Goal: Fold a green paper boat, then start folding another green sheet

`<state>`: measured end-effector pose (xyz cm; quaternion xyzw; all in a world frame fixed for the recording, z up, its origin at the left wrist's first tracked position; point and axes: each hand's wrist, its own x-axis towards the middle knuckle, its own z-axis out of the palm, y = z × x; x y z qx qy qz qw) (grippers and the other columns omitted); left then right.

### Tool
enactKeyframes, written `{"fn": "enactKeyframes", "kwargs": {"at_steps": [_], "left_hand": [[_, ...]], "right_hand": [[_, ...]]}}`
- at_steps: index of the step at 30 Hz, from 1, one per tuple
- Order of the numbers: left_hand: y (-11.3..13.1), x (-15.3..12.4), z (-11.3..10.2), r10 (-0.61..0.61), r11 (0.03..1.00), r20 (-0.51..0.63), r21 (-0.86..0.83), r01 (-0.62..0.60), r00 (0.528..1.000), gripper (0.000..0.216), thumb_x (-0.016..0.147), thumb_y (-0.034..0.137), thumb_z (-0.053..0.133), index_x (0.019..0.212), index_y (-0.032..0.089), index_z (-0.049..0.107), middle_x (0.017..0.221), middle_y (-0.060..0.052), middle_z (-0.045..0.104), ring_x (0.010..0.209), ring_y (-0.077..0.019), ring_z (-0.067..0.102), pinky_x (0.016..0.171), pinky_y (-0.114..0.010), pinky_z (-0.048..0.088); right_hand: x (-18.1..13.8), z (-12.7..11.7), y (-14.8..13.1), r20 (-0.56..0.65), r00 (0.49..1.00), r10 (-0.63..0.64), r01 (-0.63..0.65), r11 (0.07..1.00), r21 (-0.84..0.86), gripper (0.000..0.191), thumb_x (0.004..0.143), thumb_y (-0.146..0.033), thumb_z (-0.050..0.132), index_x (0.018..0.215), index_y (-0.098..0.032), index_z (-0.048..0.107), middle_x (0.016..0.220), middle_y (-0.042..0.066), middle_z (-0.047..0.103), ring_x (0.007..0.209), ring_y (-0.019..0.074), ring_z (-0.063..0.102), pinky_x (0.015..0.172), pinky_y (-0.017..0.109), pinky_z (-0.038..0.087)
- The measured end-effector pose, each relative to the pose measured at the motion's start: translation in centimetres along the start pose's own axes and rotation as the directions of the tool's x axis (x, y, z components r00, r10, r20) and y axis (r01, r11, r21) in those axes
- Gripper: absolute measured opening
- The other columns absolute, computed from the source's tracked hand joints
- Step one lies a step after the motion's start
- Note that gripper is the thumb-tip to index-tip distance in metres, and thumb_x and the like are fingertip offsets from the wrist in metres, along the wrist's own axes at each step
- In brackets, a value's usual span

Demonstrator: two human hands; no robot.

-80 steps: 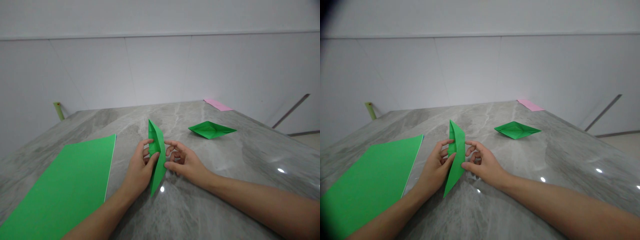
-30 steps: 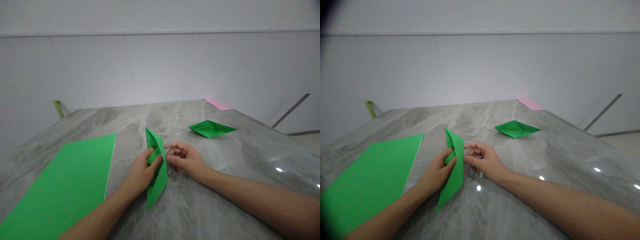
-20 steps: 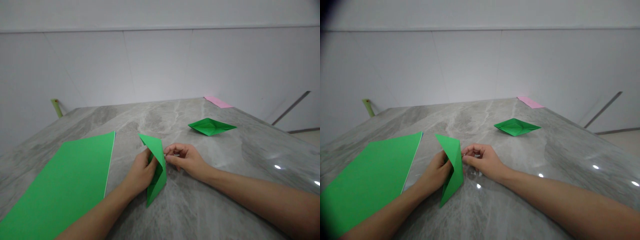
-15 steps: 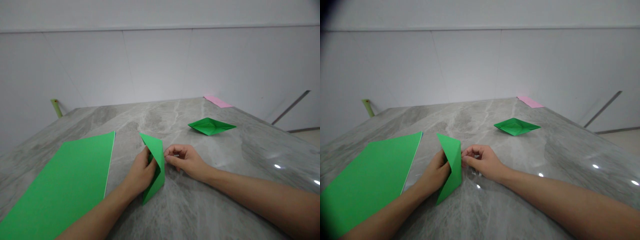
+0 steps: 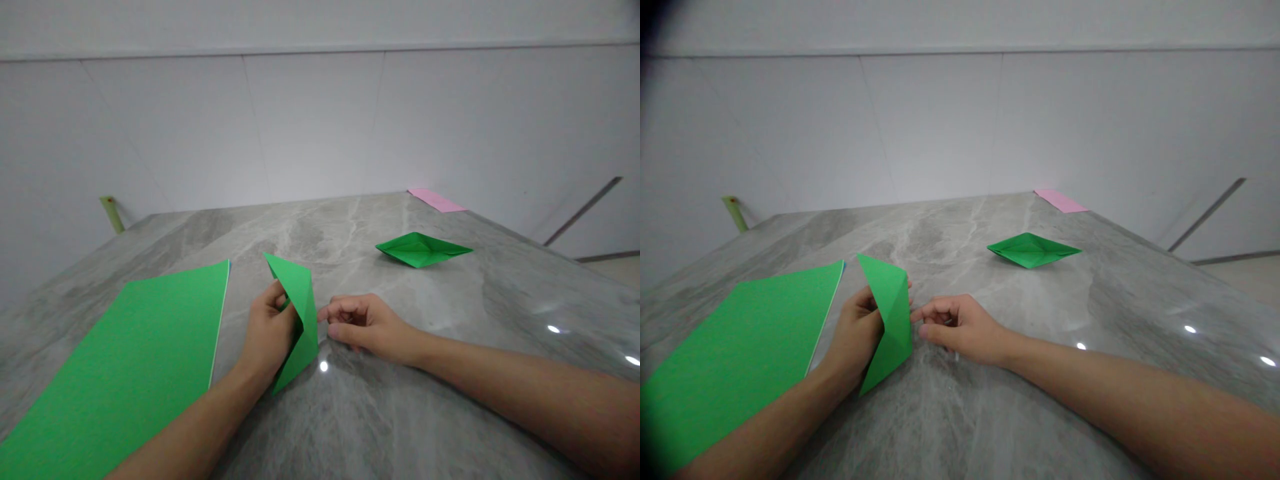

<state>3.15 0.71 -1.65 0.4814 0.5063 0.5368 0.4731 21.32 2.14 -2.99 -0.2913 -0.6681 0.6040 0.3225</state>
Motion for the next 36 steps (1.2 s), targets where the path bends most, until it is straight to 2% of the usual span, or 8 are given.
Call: {"fn": "enactKeyframes", "kwargs": {"at_steps": [6,13,18,22,25,27,32,36], "left_hand": [[-0.4,0.0,-0.2,0.041,0.998,-0.044,-0.040,-0.043,0.998,0.006,0.071,0.024,0.067,0.069,0.018,0.066,0.063,0.003,0.064,0.050,-0.0111,0.052,0.048,-0.022,0.041],[0.0,-0.1,0.4,-0.066,0.975,-0.059,-0.215,0.052,0.996,0.022,0.063,0.021,0.075,0.084,0.017,0.072,0.081,-0.001,0.073,0.062,-0.0139,0.064,0.055,-0.023,0.050],[0.1,-0.5,0.8,-0.047,0.971,0.116,-0.227,0.072,0.992,0.028,0.079,0.037,0.071,0.099,0.017,0.068,0.101,-0.007,0.074,0.082,-0.0206,0.071,0.074,-0.032,0.056],[0.2,-1.0,0.8,0.010,0.921,0.257,-0.379,0.091,0.966,0.051,0.090,0.056,0.055,0.127,0.022,0.047,0.115,-0.011,0.070,0.101,-0.0258,0.069,0.088,-0.040,0.055],[0.1,-1.2,0.9,0.026,0.921,0.296,-0.378,0.093,0.955,0.082,0.083,0.040,0.072,0.144,0.034,0.017,0.118,-0.008,0.070,0.103,-0.0248,0.069,0.088,-0.040,0.056],[0.0,-1.2,1.0,-0.005,0.929,0.251,-0.358,0.097,0.968,0.094,0.080,0.028,0.077,0.146,0.035,0.011,0.116,-0.007,0.071,0.102,-0.0243,0.070,0.087,-0.039,0.056],[-0.4,-0.6,1.2,-0.123,0.907,0.276,-0.359,0.221,0.953,0.043,0.080,0.030,0.075,0.116,0.012,0.058,0.113,-0.016,0.072,0.105,-0.0285,0.068,0.089,-0.038,0.056],[-0.1,-0.4,1.1,-0.160,0.859,0.277,-0.433,0.272,0.947,0.029,0.078,0.028,0.077,0.101,0.013,0.066,0.111,-0.013,0.073,0.098,-0.0260,0.071,0.087,-0.038,0.057]], "right_hand": [[0.2,0.2,0.0,0.030,0.999,0.019,-0.016,0.997,-0.077,0.024,0.079,-0.040,0.072,0.088,-0.018,0.073,0.063,-0.005,0.046,0.053,0.0064,0.041,0.050,0.021,0.034],[0.0,0.7,0.1,-0.052,0.989,-0.138,0.130,0.983,-0.127,0.014,0.075,-0.029,0.077,0.081,-0.019,0.069,0.095,0.003,0.065,0.087,0.0162,0.061,0.072,0.028,0.049],[0.0,0.9,0.2,-0.114,0.992,0.058,-0.058,0.998,0.002,0.023,0.073,-0.036,0.078,0.077,-0.017,0.066,0.079,0.002,0.067,0.062,0.0112,0.058,0.053,0.023,0.047],[0.4,0.8,0.4,-0.140,0.982,0.127,-0.107,0.984,0.142,0.033,0.067,-0.038,0.082,0.079,-0.017,0.059,0.069,-0.001,0.064,0.055,0.0098,0.057,0.048,0.022,0.049],[0.6,0.7,0.3,-0.158,0.980,0.123,-0.090,0.976,0.201,0.040,0.064,-0.036,0.084,0.083,-0.018,0.053,0.064,-0.005,0.063,0.052,0.0090,0.056,0.046,0.021,0.050],[0.7,0.6,0.3,-0.158,0.981,0.115,-0.082,0.977,0.198,0.043,0.064,-0.036,0.084,0.086,-0.018,0.052,0.062,-0.006,0.062,0.050,0.0082,0.054,0.044,0.019,0.049],[0.6,0.6,0.3,-0.129,0.984,0.119,-0.102,0.987,0.126,0.043,0.065,-0.039,0.083,0.091,-0.016,0.058,0.063,-0.004,0.061,0.048,0.0078,0.050,0.041,0.019,0.042],[0.3,0.6,0.6,-0.062,0.996,0.063,-0.061,0.997,0.039,0.027,0.072,-0.036,0.078,0.076,-0.015,0.062,0.063,-0.003,0.058,0.054,0.0079,0.049,0.050,0.021,0.040]]}}
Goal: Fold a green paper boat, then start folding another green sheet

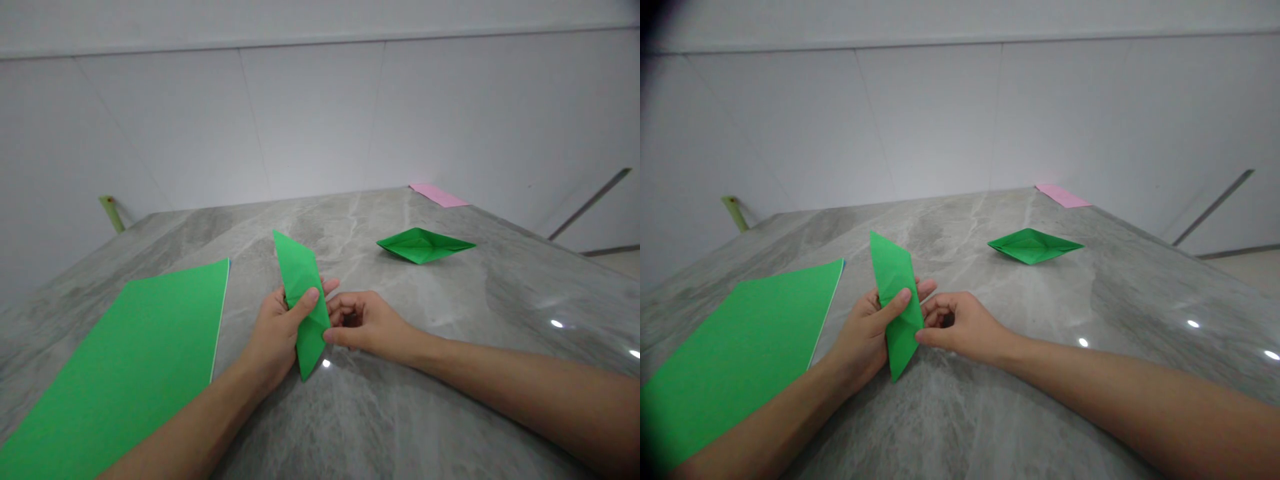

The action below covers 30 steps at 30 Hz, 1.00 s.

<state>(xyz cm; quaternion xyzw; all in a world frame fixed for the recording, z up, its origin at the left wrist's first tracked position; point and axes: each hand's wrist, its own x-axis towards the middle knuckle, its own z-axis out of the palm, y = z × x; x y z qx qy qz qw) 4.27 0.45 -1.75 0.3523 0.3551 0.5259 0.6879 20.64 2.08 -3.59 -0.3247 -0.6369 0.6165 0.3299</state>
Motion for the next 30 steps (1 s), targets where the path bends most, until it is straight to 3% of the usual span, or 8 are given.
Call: {"fn": "enactKeyframes", "kwargs": {"at_steps": [4,12,16,21,30], "left_hand": [[0.4,-0.1,0.0,0.015,0.999,-0.028,-0.051,-0.016,0.999,0.027,0.082,0.027,0.074,0.104,0.014,0.065,0.114,-0.011,0.073,0.097,-0.0213,0.071,0.086,-0.033,0.057],[0.7,-0.3,0.3,-0.036,0.995,0.000,-0.090,0.036,0.999,0.022,0.081,0.026,0.074,0.097,0.013,0.066,0.099,-0.012,0.076,0.094,-0.0220,0.072,0.087,-0.036,0.057],[0.6,0.1,0.2,-0.035,0.993,-0.042,-0.111,0.030,0.999,0.025,0.079,0.031,0.076,0.093,0.012,0.067,0.095,-0.011,0.076,0.090,-0.0233,0.072,0.081,-0.036,0.059],[0.4,0.4,-0.2,0.038,0.995,-0.046,-0.093,-0.043,0.998,0.022,0.073,0.025,0.081,0.084,0.012,0.068,0.082,-0.005,0.073,0.076,-0.0173,0.070,0.076,-0.030,0.058],[0.0,0.3,-0.1,0.033,0.999,-0.034,-0.002,-0.033,0.999,0.020,0.070,0.025,0.083,0.078,0.012,0.070,0.075,-0.004,0.072,0.069,-0.0140,0.066,0.068,-0.025,0.056]], "right_hand": [[-0.3,0.1,0.2,0.059,0.998,-0.017,0.022,0.995,-0.094,0.029,0.078,-0.038,0.073,0.065,-0.014,0.062,0.058,-0.004,0.053,0.055,0.0079,0.045,0.053,0.023,0.034],[-0.6,0.2,-0.3,0.053,0.994,-0.099,0.106,0.983,-0.147,0.036,0.086,-0.041,0.064,0.064,-0.013,0.061,0.058,-0.002,0.053,0.053,0.0076,0.043,0.050,0.022,0.031],[-0.7,0.3,-0.5,-0.026,0.991,-0.132,0.125,0.975,-0.184,0.037,0.084,-0.038,0.065,0.059,-0.015,0.050,0.055,-0.005,0.043,0.051,0.0068,0.038,0.048,0.021,0.029],[-0.8,0.2,-0.6,-0.198,0.971,-0.131,0.095,0.979,-0.182,0.031,0.087,-0.041,0.059,0.068,-0.016,0.054,0.058,-0.004,0.046,0.051,0.0086,0.044,0.047,0.021,0.034],[-0.9,-0.1,-0.9,-0.179,0.927,-0.329,0.231,0.878,-0.420,0.042,0.094,-0.036,0.049,0.057,-0.017,0.045,0.053,-0.005,0.036,0.050,0.0070,0.035,0.046,0.021,0.027]]}}
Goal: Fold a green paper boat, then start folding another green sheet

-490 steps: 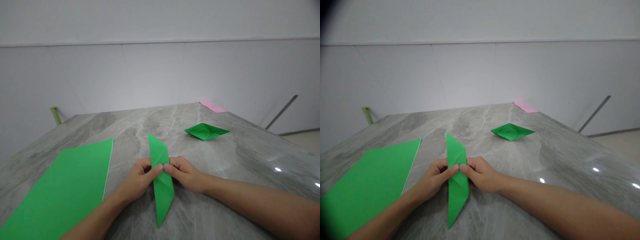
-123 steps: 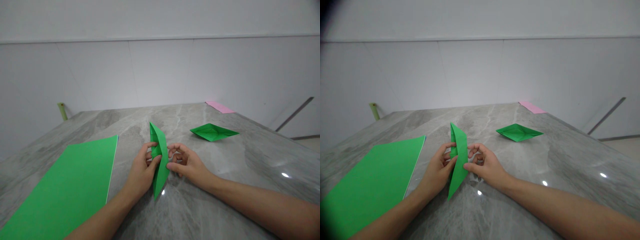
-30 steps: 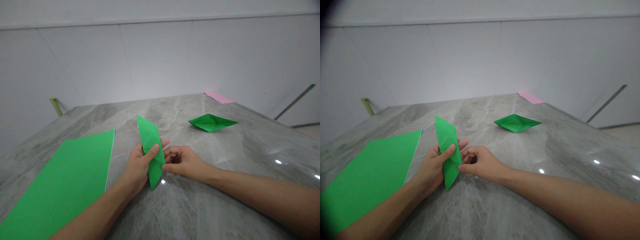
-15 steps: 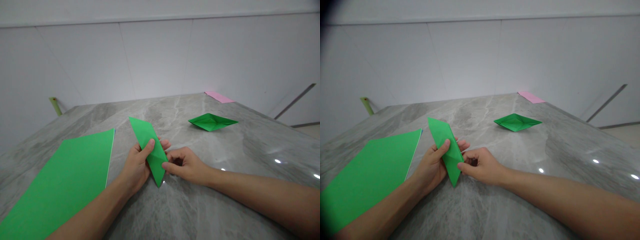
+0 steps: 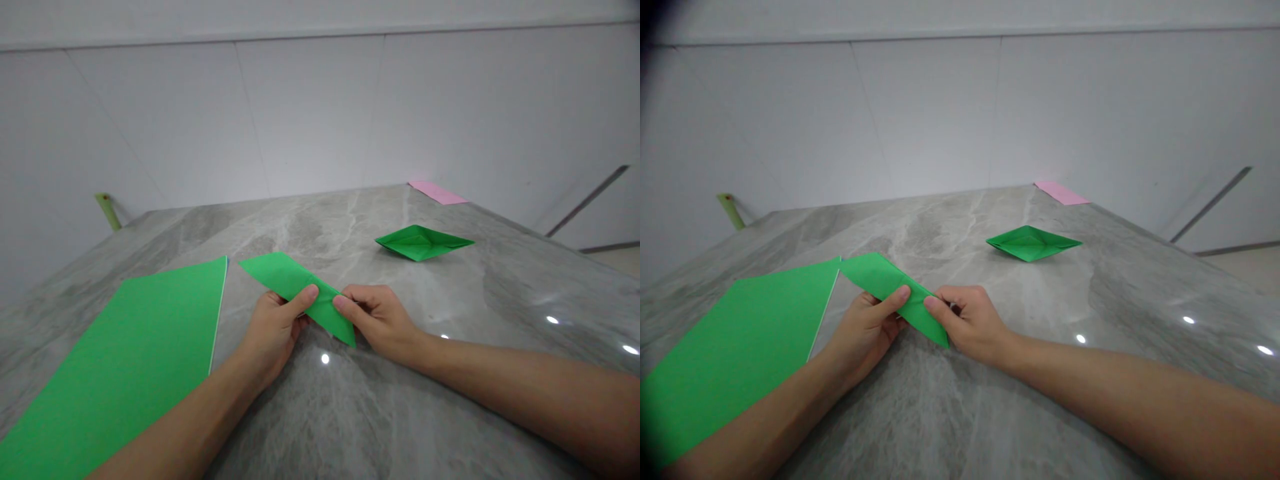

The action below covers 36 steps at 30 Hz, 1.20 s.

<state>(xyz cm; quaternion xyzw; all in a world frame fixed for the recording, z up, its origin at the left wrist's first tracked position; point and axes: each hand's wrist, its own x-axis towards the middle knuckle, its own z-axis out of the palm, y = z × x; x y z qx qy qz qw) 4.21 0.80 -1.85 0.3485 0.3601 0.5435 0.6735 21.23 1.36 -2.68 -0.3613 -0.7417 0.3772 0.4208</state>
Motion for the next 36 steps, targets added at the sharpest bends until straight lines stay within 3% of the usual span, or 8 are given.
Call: {"fn": "enactKeyframes", "kwargs": {"at_steps": [10,15,18,21,24,28,36], "left_hand": [[0.2,0.0,-0.2,-0.013,1.000,0.048,0.004,0.013,0.999,0.019,0.072,0.028,0.081,0.077,0.013,0.071,0.073,-0.003,0.072,0.067,-0.0142,0.065,0.068,-0.026,0.054],[-0.5,-0.1,-0.4,0.056,0.982,0.000,0.181,-0.055,0.998,0.024,0.075,0.036,0.078,0.079,0.013,0.069,0.072,-0.002,0.068,0.064,-0.0132,0.060,0.064,-0.025,0.050],[-0.6,-0.3,-0.1,0.159,0.916,-0.089,0.384,-0.114,0.983,0.034,0.080,0.048,0.070,0.074,0.016,0.062,0.059,0.003,0.057,0.051,-0.0102,0.049,0.050,-0.022,0.040],[-0.2,-0.8,0.3,0.275,0.763,-0.048,0.618,-0.188,0.960,0.038,0.085,0.049,0.061,0.064,0.018,0.054,0.053,0.006,0.045,0.047,-0.0093,0.038,0.045,-0.021,0.031],[0.2,-1.2,0.6,0.325,0.619,0.058,0.742,-0.258,0.944,0.035,0.088,0.040,0.057,0.061,0.019,0.052,0.054,0.005,0.045,0.051,-0.0105,0.039,0.047,-0.022,0.030],[0.0,-1.3,0.5,0.278,0.561,0.117,0.786,-0.260,0.954,0.031,0.089,0.038,0.055,0.064,0.019,0.054,0.058,0.004,0.048,0.054,-0.0120,0.042,0.051,-0.024,0.032],[-0.1,-1.3,1.0,0.390,0.506,0.013,0.833,-0.226,0.921,0.036,0.092,0.038,0.046,0.060,0.022,0.040,0.053,0.006,0.037,0.050,-0.0117,0.036,0.049,-0.025,0.026]], "right_hand": [[-0.3,0.0,0.2,0.069,0.998,0.003,-0.002,1.000,-0.015,0.036,0.092,-0.040,0.052,0.065,-0.016,0.053,0.056,-0.004,0.044,0.051,0.0085,0.042,0.047,0.021,0.032],[-0.2,-0.2,0.3,0.121,0.993,-0.009,0.006,1.000,0.024,0.050,0.096,-0.043,0.045,0.053,-0.017,0.045,0.051,-0.004,0.037,0.048,0.0071,0.034,0.045,0.021,0.027],[-0.2,-0.2,0.2,0.314,0.950,0.004,-0.040,0.993,0.107,0.053,0.097,-0.044,0.042,0.056,-0.014,0.058,0.049,-0.002,0.049,0.045,0.0071,0.040,0.044,0.021,0.030],[-0.2,-0.2,0.1,0.474,0.880,0.023,-0.101,0.985,0.141,0.049,0.093,-0.044,0.050,0.061,-0.012,0.066,0.052,0.002,0.059,0.045,0.0079,0.046,0.045,0.021,0.032],[-0.1,-0.2,0.0,0.529,0.845,0.072,-0.201,0.961,0.190,0.050,0.090,-0.049,0.055,0.057,-0.012,0.066,0.051,0.002,0.060,0.044,0.0072,0.043,0.044,0.021,0.030],[-0.1,-0.3,-0.2,0.569,0.814,0.122,-0.307,0.920,0.242,0.053,0.087,-0.055,0.056,0.054,-0.013,0.062,0.044,0.000,0.057,0.039,0.0057,0.037,0.041,0.020,0.027],[0.0,-0.3,0.0,0.602,0.788,0.126,-0.335,0.909,0.247,0.052,0.086,-0.052,0.059,0.050,-0.014,0.060,0.041,-0.001,0.056,0.036,0.0053,0.037,0.039,0.020,0.027]]}}
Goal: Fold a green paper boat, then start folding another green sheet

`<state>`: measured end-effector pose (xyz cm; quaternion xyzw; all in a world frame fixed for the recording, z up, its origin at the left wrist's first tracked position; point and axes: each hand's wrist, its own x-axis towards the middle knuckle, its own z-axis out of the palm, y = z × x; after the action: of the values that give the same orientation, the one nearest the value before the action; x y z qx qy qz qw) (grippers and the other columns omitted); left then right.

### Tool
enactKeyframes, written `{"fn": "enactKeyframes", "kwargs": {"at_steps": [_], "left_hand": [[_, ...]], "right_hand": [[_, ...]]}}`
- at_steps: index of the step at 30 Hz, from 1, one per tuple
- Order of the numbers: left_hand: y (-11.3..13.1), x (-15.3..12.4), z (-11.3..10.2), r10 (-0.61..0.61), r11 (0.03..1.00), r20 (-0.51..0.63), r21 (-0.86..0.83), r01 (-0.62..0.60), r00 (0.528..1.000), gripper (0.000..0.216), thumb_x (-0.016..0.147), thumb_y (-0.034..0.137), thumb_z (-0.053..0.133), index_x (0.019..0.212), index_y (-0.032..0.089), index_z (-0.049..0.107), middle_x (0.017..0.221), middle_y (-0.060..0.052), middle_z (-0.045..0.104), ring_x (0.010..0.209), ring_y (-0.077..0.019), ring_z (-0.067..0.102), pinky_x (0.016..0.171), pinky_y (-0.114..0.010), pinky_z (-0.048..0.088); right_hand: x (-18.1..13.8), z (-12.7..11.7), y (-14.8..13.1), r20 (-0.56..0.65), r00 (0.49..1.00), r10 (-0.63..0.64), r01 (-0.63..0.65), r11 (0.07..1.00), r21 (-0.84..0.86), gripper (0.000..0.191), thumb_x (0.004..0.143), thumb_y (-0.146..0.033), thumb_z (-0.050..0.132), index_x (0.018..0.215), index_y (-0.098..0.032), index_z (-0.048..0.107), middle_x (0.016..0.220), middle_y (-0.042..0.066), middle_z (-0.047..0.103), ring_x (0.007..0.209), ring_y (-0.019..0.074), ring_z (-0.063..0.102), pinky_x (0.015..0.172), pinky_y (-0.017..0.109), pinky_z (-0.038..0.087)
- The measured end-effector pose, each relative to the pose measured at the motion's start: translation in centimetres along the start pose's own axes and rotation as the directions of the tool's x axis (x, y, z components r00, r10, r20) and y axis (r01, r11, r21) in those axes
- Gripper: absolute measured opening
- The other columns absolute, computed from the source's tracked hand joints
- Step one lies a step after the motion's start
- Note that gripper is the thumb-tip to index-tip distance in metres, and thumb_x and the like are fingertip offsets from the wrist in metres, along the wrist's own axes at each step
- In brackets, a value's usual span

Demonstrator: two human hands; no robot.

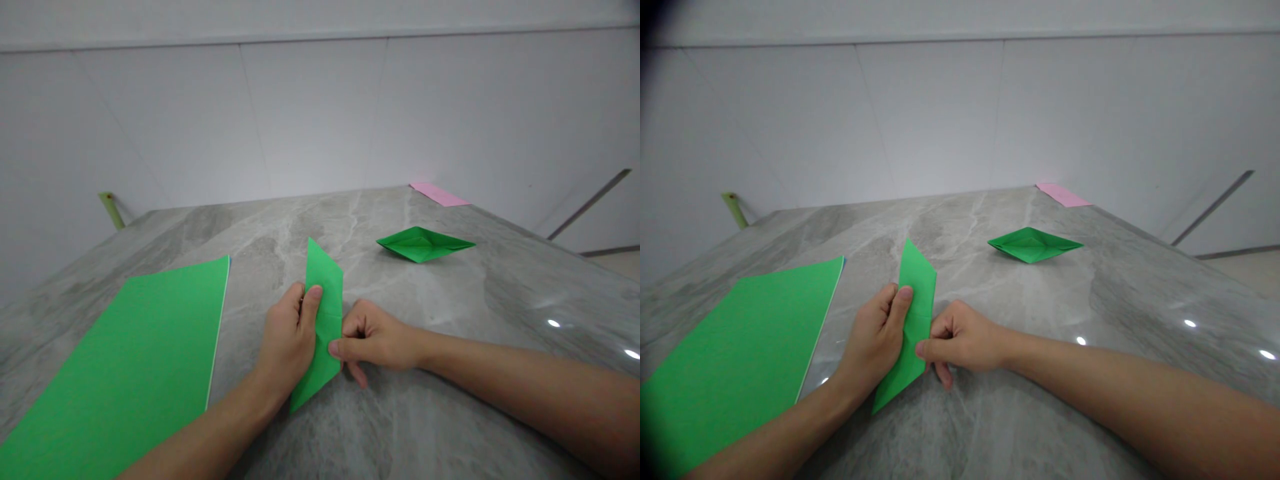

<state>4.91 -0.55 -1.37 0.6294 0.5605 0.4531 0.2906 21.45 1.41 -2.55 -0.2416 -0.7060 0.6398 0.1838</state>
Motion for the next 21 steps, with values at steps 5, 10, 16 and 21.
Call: {"fn": "enactKeyframes", "kwargs": {"at_steps": [5,10,16,21], "left_hand": [[-0.11,-0.15,-0.14,0.034,0.999,0.107,-0.036,-0.030,0.994,0.034,0.091,0.037,0.049,0.062,0.022,0.041,0.054,0.007,0.037,0.050,-0.0116,0.035,0.049,-0.025,0.026],[-0.59,-0.30,-0.01,0.032,0.998,0.117,-0.059,-0.026,0.993,0.035,0.092,0.040,0.048,0.063,0.021,0.042,0.055,0.007,0.038,0.051,-0.0117,0.037,0.050,-0.025,0.027],[-0.44,-0.23,0.28,-0.037,0.998,0.108,-0.038,0.041,0.993,0.037,0.093,0.042,0.046,0.062,0.021,0.043,0.055,0.006,0.039,0.052,-0.0120,0.037,0.050,-0.025,0.028],[-0.37,-0.25,0.10,-0.001,0.997,0.161,-0.079,0.014,0.987,0.035,0.092,0.042,0.049,0.064,0.020,0.046,0.056,0.006,0.039,0.054,-0.0124,0.038,0.051,-0.024,0.028]], "right_hand": [[0.16,-0.28,0.23,-0.015,1.000,-0.006,0.008,0.994,0.107,0.052,0.082,-0.056,0.061,0.053,-0.014,0.060,0.040,-0.002,0.055,0.038,0.0064,0.044,0.044,0.020,0.032],[0.09,-0.55,0.31,-0.036,0.999,-0.001,0.005,0.995,0.104,0.054,0.083,-0.055,0.061,0.048,-0.015,0.054,0.036,-0.003,0.051,0.033,0.0046,0.036,0.039,0.021,0.025],[0.10,-0.53,0.46,0.001,1.000,-0.008,0.008,1.000,0.026,0.051,0.084,-0.047,0.063,0.045,-0.015,0.054,0.036,-0.003,0.050,0.034,0.0047,0.035,0.037,0.021,0.024],[0.33,-0.49,0.56,-0.034,0.999,0.006,-0.002,0.992,0.129,0.050,0.080,-0.052,0.065,0.049,-0.016,0.053,0.037,-0.004,0.051,0.032,0.0050,0.038,0.038,0.020,0.026]]}}
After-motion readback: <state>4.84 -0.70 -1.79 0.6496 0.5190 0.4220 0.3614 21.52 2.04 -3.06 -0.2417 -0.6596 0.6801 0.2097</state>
